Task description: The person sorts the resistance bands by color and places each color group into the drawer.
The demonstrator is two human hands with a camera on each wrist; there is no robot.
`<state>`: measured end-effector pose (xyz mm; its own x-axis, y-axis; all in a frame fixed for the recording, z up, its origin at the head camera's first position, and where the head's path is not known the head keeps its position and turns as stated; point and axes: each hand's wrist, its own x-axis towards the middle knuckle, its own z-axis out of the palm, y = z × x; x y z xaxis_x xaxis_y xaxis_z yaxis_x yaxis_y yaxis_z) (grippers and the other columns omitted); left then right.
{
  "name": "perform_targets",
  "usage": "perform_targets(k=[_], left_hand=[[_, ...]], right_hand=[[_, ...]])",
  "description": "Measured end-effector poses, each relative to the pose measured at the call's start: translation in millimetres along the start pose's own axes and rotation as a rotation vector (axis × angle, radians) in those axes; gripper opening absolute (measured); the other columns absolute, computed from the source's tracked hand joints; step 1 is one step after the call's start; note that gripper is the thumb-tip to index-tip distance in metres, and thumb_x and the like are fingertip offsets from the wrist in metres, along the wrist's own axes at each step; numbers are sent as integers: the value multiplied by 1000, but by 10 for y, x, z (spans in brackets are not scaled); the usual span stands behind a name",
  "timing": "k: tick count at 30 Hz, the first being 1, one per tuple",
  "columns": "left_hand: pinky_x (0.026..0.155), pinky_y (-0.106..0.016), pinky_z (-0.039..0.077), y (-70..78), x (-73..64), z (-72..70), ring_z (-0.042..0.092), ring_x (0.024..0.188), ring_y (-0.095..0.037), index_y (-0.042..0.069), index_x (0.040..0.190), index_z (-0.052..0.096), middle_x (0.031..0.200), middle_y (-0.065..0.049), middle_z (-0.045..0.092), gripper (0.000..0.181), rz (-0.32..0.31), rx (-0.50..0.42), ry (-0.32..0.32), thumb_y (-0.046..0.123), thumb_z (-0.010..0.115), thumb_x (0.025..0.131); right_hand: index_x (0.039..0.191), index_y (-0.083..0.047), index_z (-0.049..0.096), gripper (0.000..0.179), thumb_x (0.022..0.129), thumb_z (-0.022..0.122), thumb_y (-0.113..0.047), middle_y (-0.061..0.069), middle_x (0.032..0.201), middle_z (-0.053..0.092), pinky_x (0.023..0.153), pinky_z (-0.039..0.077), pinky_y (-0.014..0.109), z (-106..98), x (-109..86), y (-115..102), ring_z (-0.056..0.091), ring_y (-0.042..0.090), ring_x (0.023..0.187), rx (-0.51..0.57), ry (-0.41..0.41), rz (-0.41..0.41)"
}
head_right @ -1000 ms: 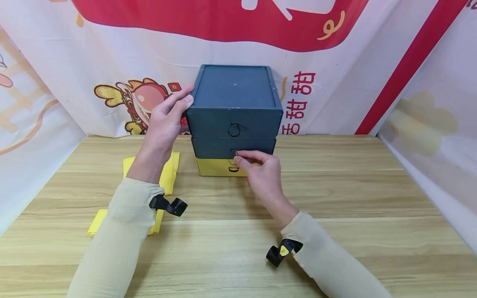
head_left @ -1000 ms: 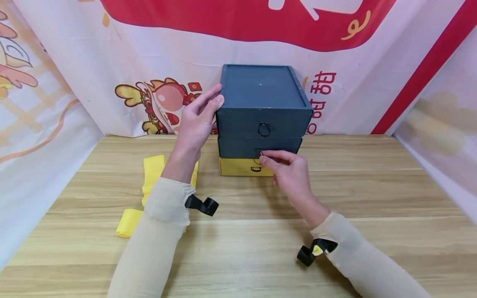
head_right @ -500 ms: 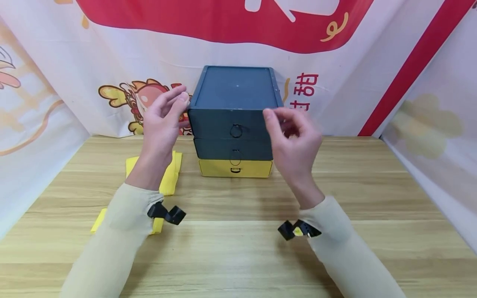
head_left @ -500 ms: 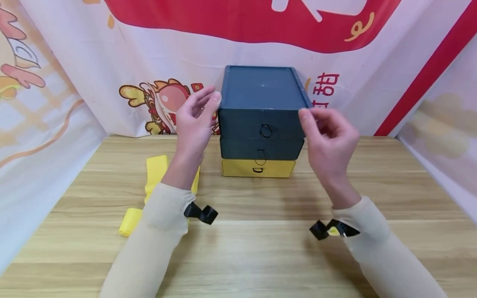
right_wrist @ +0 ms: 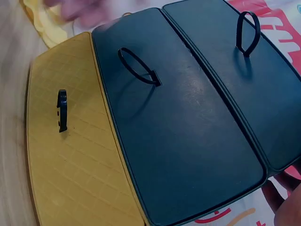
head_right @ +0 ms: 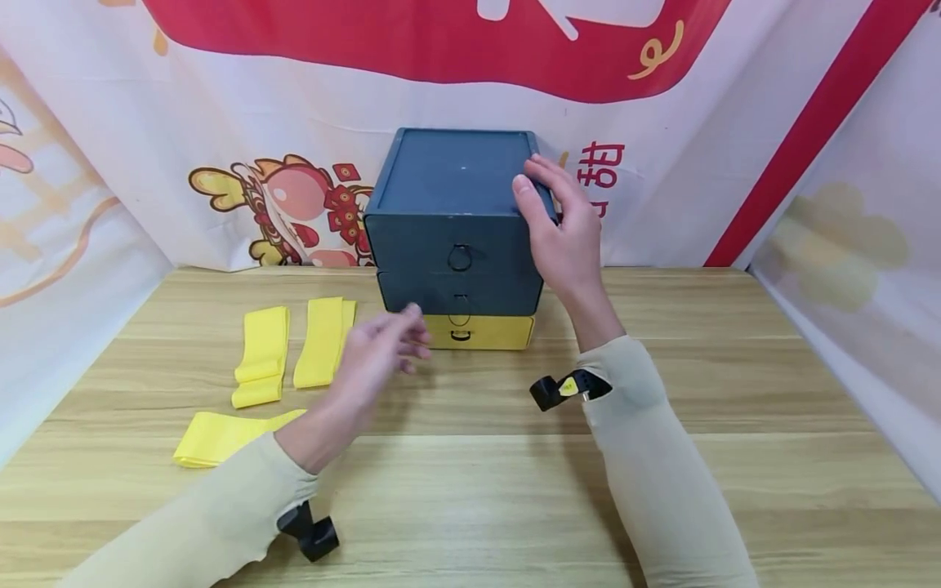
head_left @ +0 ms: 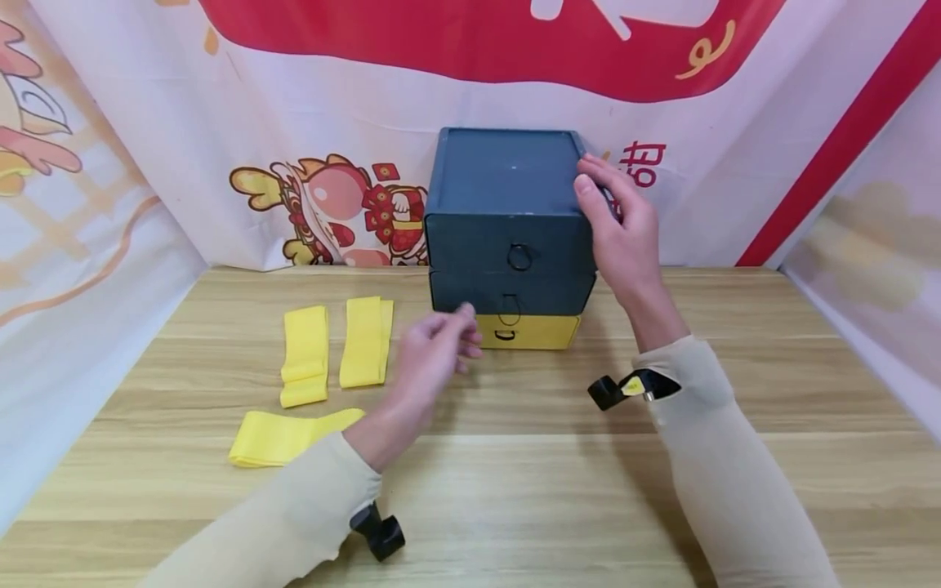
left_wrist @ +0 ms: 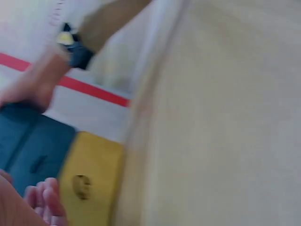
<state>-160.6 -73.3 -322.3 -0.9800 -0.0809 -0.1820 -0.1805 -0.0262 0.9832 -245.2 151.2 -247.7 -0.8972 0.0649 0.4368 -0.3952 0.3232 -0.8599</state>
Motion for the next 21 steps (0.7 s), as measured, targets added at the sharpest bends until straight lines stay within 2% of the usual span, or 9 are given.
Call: perform_targets(k=[4, 9, 13, 21], left_hand=[[79, -29, 61, -152, 60, 86, 75, 92, -21, 6, 124, 74, 117, -15, 77, 38, -110, 114, -110, 39, 65, 106], [74, -23, 62, -168, 162, 121, 76, 82, -16, 1, 128, 72, 118, -19, 77, 43, -179, 100, -177, 37, 66, 106], [71, -21, 63, -165, 232, 148, 77, 78, -14, -3, 125, 73, 116, -22, 77, 40, -201, 47, -175, 32, 67, 106], [64, -22, 63, -217, 263, 259, 77, 68, -11, -4, 119, 76, 111, -25, 79, 30, -192, -24, -124, 20, 68, 105]], right_hand=[[158, -25, 53, 53, 108, 55, -43, -10, 168, 44, 129, 36, 40, 1, 6, 41, 35, 9, 158, 28, -32, -27], [159, -25, 52, 53, 108, 55, -40, -8, 169, 44, 129, 37, 41, 17, 12, 68, 35, 9, 158, 52, -58, -63], [160, -25, 51, 54, 108, 55, -40, -8, 170, 42, 129, 37, 43, 22, 17, 82, 34, 8, 159, 70, -69, -63], [160, -26, 50, 54, 108, 55, -41, -9, 171, 40, 128, 39, 46, -33, 2, 128, 32, 10, 159, 68, -72, -40]])
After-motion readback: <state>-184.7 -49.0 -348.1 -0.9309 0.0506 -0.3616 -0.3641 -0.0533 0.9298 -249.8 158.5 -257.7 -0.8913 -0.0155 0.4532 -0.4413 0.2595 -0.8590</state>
